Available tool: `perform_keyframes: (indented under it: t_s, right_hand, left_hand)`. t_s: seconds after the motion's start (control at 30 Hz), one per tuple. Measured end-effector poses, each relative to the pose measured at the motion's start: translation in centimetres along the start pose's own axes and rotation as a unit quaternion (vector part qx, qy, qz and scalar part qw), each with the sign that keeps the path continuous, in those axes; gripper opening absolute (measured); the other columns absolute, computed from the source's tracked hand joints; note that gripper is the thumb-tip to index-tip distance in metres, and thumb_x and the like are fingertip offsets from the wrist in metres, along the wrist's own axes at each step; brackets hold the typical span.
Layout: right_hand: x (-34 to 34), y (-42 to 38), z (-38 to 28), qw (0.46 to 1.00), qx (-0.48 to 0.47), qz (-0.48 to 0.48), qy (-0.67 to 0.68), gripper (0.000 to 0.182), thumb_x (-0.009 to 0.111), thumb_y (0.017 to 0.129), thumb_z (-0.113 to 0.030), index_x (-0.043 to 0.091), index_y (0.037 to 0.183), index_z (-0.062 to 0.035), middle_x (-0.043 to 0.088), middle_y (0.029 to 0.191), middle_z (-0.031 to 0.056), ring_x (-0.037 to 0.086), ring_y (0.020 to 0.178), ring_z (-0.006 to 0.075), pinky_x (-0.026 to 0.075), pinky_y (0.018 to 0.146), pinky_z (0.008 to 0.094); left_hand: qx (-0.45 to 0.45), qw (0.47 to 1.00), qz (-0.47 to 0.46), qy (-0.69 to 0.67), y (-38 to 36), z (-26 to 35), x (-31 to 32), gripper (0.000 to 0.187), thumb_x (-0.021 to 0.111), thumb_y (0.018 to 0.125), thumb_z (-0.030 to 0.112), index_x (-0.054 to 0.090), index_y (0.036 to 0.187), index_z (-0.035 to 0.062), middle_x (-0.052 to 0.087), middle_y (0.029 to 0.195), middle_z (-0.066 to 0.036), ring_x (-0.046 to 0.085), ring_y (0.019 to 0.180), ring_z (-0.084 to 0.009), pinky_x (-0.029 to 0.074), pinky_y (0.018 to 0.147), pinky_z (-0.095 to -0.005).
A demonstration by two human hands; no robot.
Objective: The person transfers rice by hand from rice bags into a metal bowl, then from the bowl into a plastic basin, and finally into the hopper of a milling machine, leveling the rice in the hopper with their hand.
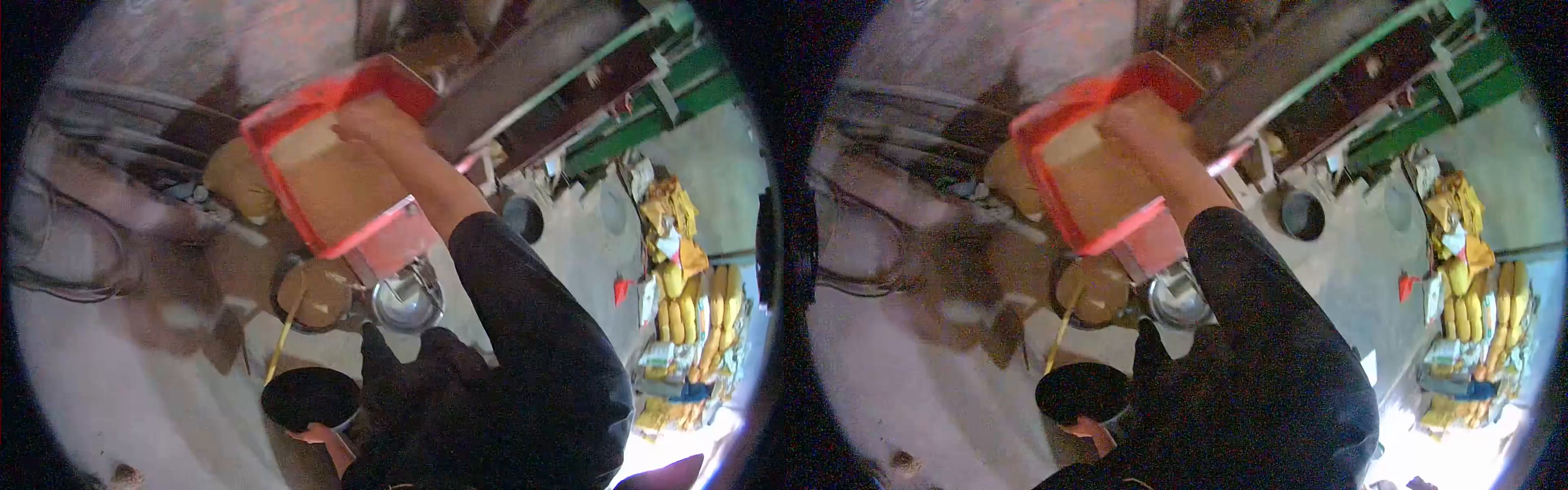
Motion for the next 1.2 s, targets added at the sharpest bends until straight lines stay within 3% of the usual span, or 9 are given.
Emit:
perform_keyframes:
  t_s: [0.13, 0.3, 0.43, 0.57, 0.67, 0.83, 0.93, 1.03, 1.2]
  right_hand:
    - [10.6, 8.3, 6.0, 0.992, 0.124, -0.015, -0.026, 0.045, 0.054, 0.083, -0.045, 0.064, 0.101, -0.0049, 0.061, 0.109, 0.0158, 0.058, 0.100, 0.0314, 0.044, 0.086, 0.0422]
    - [17.3, 8.3, 10.5, 0.977, 0.207, 0.000, -0.051, 0.061, 0.057, 0.078, -0.057, 0.063, 0.109, -0.0050, 0.059, 0.118, 0.0148, 0.054, 0.110, 0.0300, 0.040, 0.094, 0.0415]
    - [20.5, 4.8, 10.9, 0.936, 0.085, -0.330, -0.087, 0.058, 0.059, 0.078, -0.055, 0.064, 0.109, -0.0061, 0.060, 0.116, 0.0149, 0.055, 0.108, 0.0299, 0.042, 0.091, 0.0407]
    - [22.0, 2.9, 8.1, 0.896, -0.053, -0.436, -0.065, 0.054, 0.061, 0.078, -0.052, 0.064, 0.108, -0.0072, 0.061, 0.114, 0.0150, 0.057, 0.105, 0.0298, 0.044, 0.089, 0.0400]
    - [19.4, 4.5, 3.9, 0.929, -0.113, -0.352, -0.013, 0.052, 0.062, 0.078, -0.050, 0.064, 0.108, -0.0081, 0.062, 0.112, 0.0151, 0.058, 0.103, 0.0297, 0.045, 0.087, 0.0394]
    - [12.6, 7.2, 3.1, 0.987, -0.142, 0.048, 0.056, 0.022, 0.062, 0.081, -0.029, 0.065, 0.087, -0.0083, 0.066, 0.091, 0.0136, 0.063, 0.088, 0.0269, 0.049, 0.074, 0.0379]
    - [10.3, 6.3, 2.4, 0.993, -0.030, 0.093, 0.066, 0.019, 0.059, 0.082, -0.025, 0.064, 0.084, -0.0066, 0.065, 0.087, 0.0155, 0.063, 0.086, 0.0295, 0.047, 0.081, 0.0423]
    - [9.1, 2.4, 0.0, 0.998, 0.002, 0.036, -0.053, 0.024, 0.056, 0.085, -0.028, 0.064, 0.092, -0.0071, 0.064, 0.091, 0.0146, 0.060, 0.093, 0.0297, 0.037, 0.095, 0.0501]
    - [8.2, -6.2, -0.2, 0.948, -0.009, 0.316, -0.019, 0.043, 0.052, 0.087, -0.039, 0.055, 0.120, -0.0111, 0.054, 0.122, 0.0127, 0.043, 0.123, 0.0268, 0.013, 0.107, 0.0593]
  left_hand:
    - [0.161, 0.987, -0.007, 0.008, 3.1, 0.3, 1.7, 0.067, 0.042, 0.069, -0.003, 0.035, 0.135, -0.0007, 0.044, 0.130, -0.025, 0.052, 0.109, -0.0412, 0.041, 0.093, -0.0525]
    - [0.146, 0.987, -0.047, -0.049, 4.4, -0.1, 4.2, 0.064, 0.044, 0.071, 0.000, 0.037, 0.134, 0.0004, 0.045, 0.129, -0.025, 0.049, 0.114, -0.0395, 0.039, 0.096, -0.0506]
    - [0.105, 0.983, -0.096, -0.117, 5.6, 4.1, 6.5, 0.056, 0.045, 0.079, 0.014, 0.037, 0.133, -0.0019, 0.046, 0.127, -0.026, 0.049, 0.112, -0.0388, 0.040, 0.094, -0.0496]
    - [-0.005, 0.952, -0.202, -0.229, 4.5, 14.1, 6.7, 0.060, 0.049, 0.087, 0.033, 0.037, 0.131, -0.0062, 0.048, 0.124, -0.026, 0.051, 0.109, -0.0372, 0.040, 0.093, -0.0472]
    - [0.125, 0.967, -0.171, -0.143, 6.2, 15.1, 9.3, 0.063, 0.052, 0.086, 0.034, 0.037, 0.130, -0.0079, 0.048, 0.124, -0.026, 0.050, 0.108, -0.0358, 0.039, 0.093, -0.0459]
    - [0.138, 0.924, -0.254, -0.251, 5.4, 24.3, 8.2, 0.060, 0.050, 0.077, 0.018, 0.038, 0.130, -0.0078, 0.046, 0.126, -0.027, 0.048, 0.112, -0.0363, 0.036, 0.097, -0.0448]
    - [0.144, 0.924, -0.263, -0.237, 6.1, 26.3, 8.6, 0.062, 0.050, 0.076, 0.019, 0.038, 0.130, -0.0075, 0.045, 0.127, -0.027, 0.047, 0.114, -0.0358, 0.035, 0.098, -0.0441]
    - [0.212, 0.927, -0.247, -0.188, 7.8, 24.8, 10.5, 0.060, 0.050, 0.076, 0.018, 0.039, 0.129, -0.0073, 0.047, 0.126, -0.026, 0.047, 0.115, -0.0357, 0.035, 0.098, -0.0425]
    - [0.251, 0.924, -0.226, -0.179, 7.4, 23.7, 9.6, 0.060, 0.055, 0.078, 0.025, 0.041, 0.127, -0.0068, 0.048, 0.124, -0.027, 0.051, 0.109, -0.0384, 0.038, 0.096, -0.0438]
Point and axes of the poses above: each hand's wrist, its own y-axis towards the middle knuckle, its own x-axis out of the palm, z = x × y, the point moved 5 cm from there along y, towards the middle knuckle
